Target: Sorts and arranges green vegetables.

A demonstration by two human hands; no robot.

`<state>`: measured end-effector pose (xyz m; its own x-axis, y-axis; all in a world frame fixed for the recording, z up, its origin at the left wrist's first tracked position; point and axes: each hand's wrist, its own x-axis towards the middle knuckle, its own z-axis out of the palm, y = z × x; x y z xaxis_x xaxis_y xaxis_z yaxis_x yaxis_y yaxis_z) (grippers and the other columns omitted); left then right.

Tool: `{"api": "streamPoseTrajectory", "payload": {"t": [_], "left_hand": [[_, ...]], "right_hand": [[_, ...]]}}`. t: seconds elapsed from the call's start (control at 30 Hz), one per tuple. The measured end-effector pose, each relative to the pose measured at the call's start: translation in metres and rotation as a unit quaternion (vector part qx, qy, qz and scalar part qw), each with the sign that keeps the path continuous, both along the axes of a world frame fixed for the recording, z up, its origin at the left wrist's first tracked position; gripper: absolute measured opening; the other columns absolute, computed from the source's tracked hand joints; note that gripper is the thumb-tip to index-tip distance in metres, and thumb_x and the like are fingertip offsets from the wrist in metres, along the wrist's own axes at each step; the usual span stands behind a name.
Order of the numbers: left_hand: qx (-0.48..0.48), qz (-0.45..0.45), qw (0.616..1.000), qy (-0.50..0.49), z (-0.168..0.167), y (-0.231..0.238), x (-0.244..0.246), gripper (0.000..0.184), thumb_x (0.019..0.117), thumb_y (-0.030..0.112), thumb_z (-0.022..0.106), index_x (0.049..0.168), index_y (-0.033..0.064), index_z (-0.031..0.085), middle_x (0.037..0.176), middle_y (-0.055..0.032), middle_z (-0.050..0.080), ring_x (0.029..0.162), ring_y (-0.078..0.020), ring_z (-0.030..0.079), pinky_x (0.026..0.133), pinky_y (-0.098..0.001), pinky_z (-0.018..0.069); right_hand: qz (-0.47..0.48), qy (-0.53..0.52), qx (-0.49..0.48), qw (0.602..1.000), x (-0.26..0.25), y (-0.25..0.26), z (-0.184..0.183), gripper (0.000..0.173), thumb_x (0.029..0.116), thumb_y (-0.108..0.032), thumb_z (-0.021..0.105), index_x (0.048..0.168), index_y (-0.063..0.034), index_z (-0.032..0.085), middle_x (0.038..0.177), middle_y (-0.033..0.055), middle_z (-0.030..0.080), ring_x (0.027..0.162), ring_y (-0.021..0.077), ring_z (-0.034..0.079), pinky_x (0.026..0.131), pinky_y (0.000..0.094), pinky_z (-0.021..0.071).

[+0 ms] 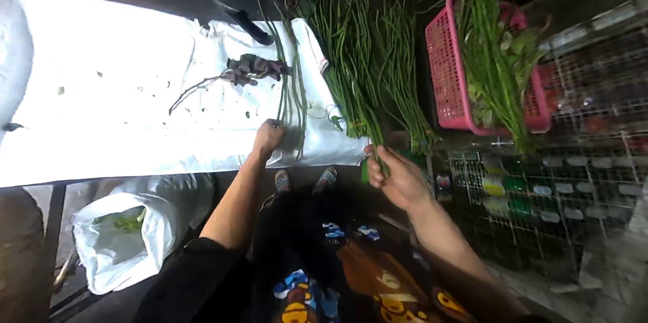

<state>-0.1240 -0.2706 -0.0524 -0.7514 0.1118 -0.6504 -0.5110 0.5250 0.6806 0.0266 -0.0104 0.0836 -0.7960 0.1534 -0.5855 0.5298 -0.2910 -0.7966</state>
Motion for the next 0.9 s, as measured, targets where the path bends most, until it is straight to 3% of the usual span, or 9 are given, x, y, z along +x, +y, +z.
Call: {"api": "streamPoseTrajectory", "payload": {"t": [0.13, 0.3, 0.4, 0.53, 0.6, 0.7, 0.77, 0.83, 0.9], "left_hand": [[-0.052, -0.075, 0.995, 0.029, -0.003, 0.019, -0.004, 0.036, 0.0965, 0.042, 0.067, 0.107, 0.0078, 0.074, 0.102, -0.0179, 0.071, 0.099, -0.0362, 0.067, 0.086, -0.0625, 0.0513], [-0.081, -0.109, 0.990, 0.032, -0.005, 0.032, -0.004, 0.036, 0.0933, 0.045, 0.070, 0.106, 0.0115, 0.075, 0.105, -0.0173, 0.072, 0.104, -0.0378, 0.068, 0.088, -0.0653, 0.0513], [0.042, -0.029, 0.998, 0.030, -0.011, 0.021, -0.003, 0.028, 0.0986, 0.034, 0.066, 0.106, 0.0083, 0.073, 0.094, -0.0124, 0.070, 0.087, -0.0267, 0.066, 0.079, -0.0526, 0.0525], [0.235, 0.106, 0.966, -0.027, 0.010, 0.009, 0.015, 0.023, 0.1083, 0.028, 0.047, 0.111, 0.0081, 0.059, 0.072, 0.0013, 0.050, 0.054, -0.0069, 0.044, 0.049, -0.0228, 0.0387], [0.283, 0.110, 0.951, -0.048, 0.032, 0.005, 0.035, 0.026, 0.1095, 0.029, 0.043, 0.114, 0.0085, 0.058, 0.076, 0.0007, 0.055, 0.057, -0.0068, 0.049, 0.052, -0.0225, 0.0429], [0.324, 0.044, 0.941, -0.082, 0.050, 0.007, 0.067, 0.033, 0.1111, 0.032, 0.039, 0.125, 0.0074, 0.056, 0.094, -0.0049, 0.066, 0.077, -0.0130, 0.063, 0.068, -0.0303, 0.0550], [0.350, 0.027, 0.928, -0.122, 0.047, 0.015, 0.081, 0.034, 0.1125, 0.027, 0.037, 0.132, 0.0038, 0.052, 0.101, -0.0091, 0.069, 0.084, -0.0168, 0.068, 0.075, -0.0338, 0.0586], [0.372, 0.081, 0.909, -0.172, 0.047, 0.023, 0.090, 0.035, 0.1132, 0.026, 0.035, 0.138, 0.0057, 0.049, 0.101, -0.0098, 0.070, 0.083, -0.0165, 0.070, 0.075, -0.0325, 0.0595], [0.419, 0.150, 0.869, -0.217, 0.045, 0.026, 0.093, 0.045, 0.1125, 0.041, 0.031, 0.130, 0.0072, 0.055, 0.094, -0.0097, 0.070, 0.077, -0.0172, 0.069, 0.069, -0.0322, 0.0589]], "right_hand": [[-0.004, -0.003, -0.006, 1.000, 0.004, -0.017, -0.005, 0.036, 0.1127, -0.021, 0.030, 0.118, -0.0037, 0.061, 0.068, -0.0006, 0.054, 0.051, 0.0069, 0.051, 0.050, 0.0215, 0.0489], [-0.006, -0.027, -0.016, 1.000, 0.013, -0.035, -0.020, 0.035, 0.1130, -0.021, 0.031, 0.118, -0.0027, 0.061, 0.071, 0.0005, 0.056, 0.054, 0.0076, 0.053, 0.052, 0.0222, 0.0504], [-0.005, -0.024, -0.015, 1.000, 0.016, -0.040, -0.027, 0.034, 0.1129, -0.020, 0.032, 0.117, -0.0017, 0.060, 0.072, 0.0010, 0.056, 0.055, 0.0079, 0.054, 0.054, 0.0225, 0.0518], [0.007, 0.004, 0.009, 1.000, 0.009, -0.048, -0.031, 0.033, 0.1121, -0.019, 0.031, 0.116, -0.0018, 0.059, 0.072, 0.0018, 0.057, 0.059, 0.0102, 0.057, 0.060, 0.0260, 0.0555], [0.025, 0.006, 0.027, 0.999, 0.004, -0.056, -0.035, 0.033, 0.1121, -0.018, 0.031, 0.118, 0.0010, 0.058, 0.079, 0.0054, 0.064, 0.068, 0.0144, 0.065, 0.070, 0.0314, 0.0602], [0.110, 0.001, 0.103, 0.989, -0.008, -0.072, -0.044, 0.032, 0.1123, -0.018, 0.035, 0.121, 0.0030, 0.058, 0.086, 0.0080, 0.067, 0.075, 0.0158, 0.069, 0.075, 0.0330, 0.0616], [0.217, -0.013, 0.245, 0.945, -0.019, -0.083, -0.046, 0.033, 0.1122, -0.024, 0.040, 0.124, -0.0002, 0.059, 0.085, 0.0069, 0.065, 0.075, 0.0143, 0.067, 0.074, 0.0323, 0.0596], [0.317, -0.028, 0.385, 0.866, -0.026, -0.093, -0.046, 0.040, 0.1119, -0.033, 0.040, 0.129, -0.0014, 0.057, 0.094, 0.0161, 0.068, 0.088, 0.0287, 0.070, 0.085, 0.0482, 0.0568], [0.363, 0.006, 0.483, 0.797, -0.025, -0.102, -0.051, 0.043, 0.1117, -0.034, 0.040, 0.129, 0.0012, 0.056, 0.100, 0.0218, 0.070, 0.097, 0.0382, 0.071, 0.088, 0.0554, 0.0556]]}}
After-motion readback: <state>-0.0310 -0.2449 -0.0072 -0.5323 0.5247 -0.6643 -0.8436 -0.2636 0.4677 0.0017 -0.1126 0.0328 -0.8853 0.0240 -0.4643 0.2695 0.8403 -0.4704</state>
